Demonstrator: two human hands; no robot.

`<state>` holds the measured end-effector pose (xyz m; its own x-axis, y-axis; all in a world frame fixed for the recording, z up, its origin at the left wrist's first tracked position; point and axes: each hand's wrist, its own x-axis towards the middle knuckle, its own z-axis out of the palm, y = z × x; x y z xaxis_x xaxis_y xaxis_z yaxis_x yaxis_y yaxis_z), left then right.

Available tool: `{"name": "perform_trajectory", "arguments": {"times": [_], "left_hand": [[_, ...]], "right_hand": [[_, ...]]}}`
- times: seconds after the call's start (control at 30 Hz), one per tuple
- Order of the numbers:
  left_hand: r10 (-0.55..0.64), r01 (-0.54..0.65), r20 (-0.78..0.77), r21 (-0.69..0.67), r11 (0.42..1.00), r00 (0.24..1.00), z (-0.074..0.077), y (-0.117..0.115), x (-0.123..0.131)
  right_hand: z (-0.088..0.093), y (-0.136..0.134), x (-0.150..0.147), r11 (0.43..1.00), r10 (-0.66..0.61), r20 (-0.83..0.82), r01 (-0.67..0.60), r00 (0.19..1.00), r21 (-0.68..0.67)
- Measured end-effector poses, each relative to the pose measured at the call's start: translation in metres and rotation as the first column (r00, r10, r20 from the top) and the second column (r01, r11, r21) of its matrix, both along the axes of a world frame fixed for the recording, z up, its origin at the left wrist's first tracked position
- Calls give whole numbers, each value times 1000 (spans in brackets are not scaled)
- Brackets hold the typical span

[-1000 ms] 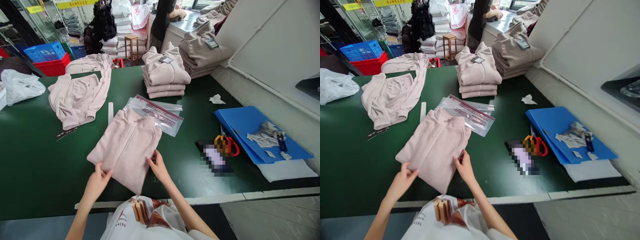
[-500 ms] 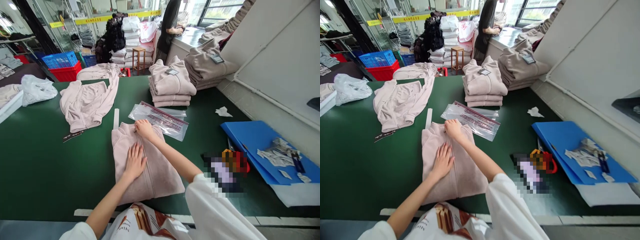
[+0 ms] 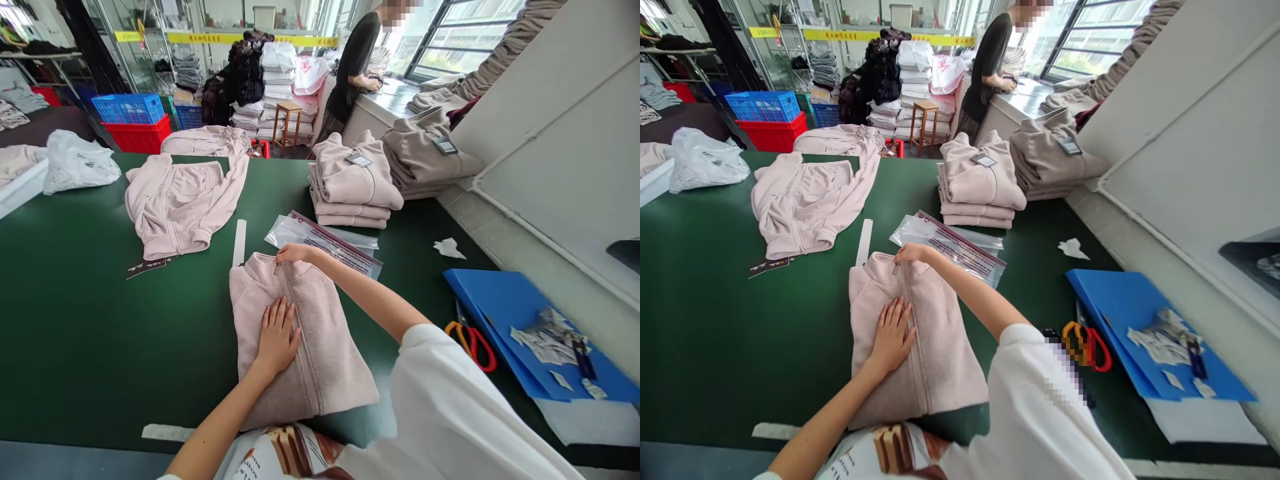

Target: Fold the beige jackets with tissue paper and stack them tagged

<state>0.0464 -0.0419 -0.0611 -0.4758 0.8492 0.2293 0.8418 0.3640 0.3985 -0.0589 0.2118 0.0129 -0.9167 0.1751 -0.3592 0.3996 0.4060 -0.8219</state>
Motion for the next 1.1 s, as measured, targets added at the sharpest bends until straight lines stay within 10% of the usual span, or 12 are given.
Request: {"name": "perform_trajectory", "arguments": {"times": [0.67,0.93,1.03,1.1], "left_hand": [[3,-4,10,161,987,1000,6,-8,14],[38,-156,235,504,849,971,106,17,-82],[-142,61,599,154,986,788,134,56,-135],[-135,373,797,-120,920,588,141,81,-156]], "right_hand": [[67,-46,91,872,-233,-122,152,965,-465],[61,-56,114,972,-124,-456,17,881,-233],[56,-64,123,1000,14,-594,2,804,27],[51,-72,129,967,166,-656,7,736,254]]}}
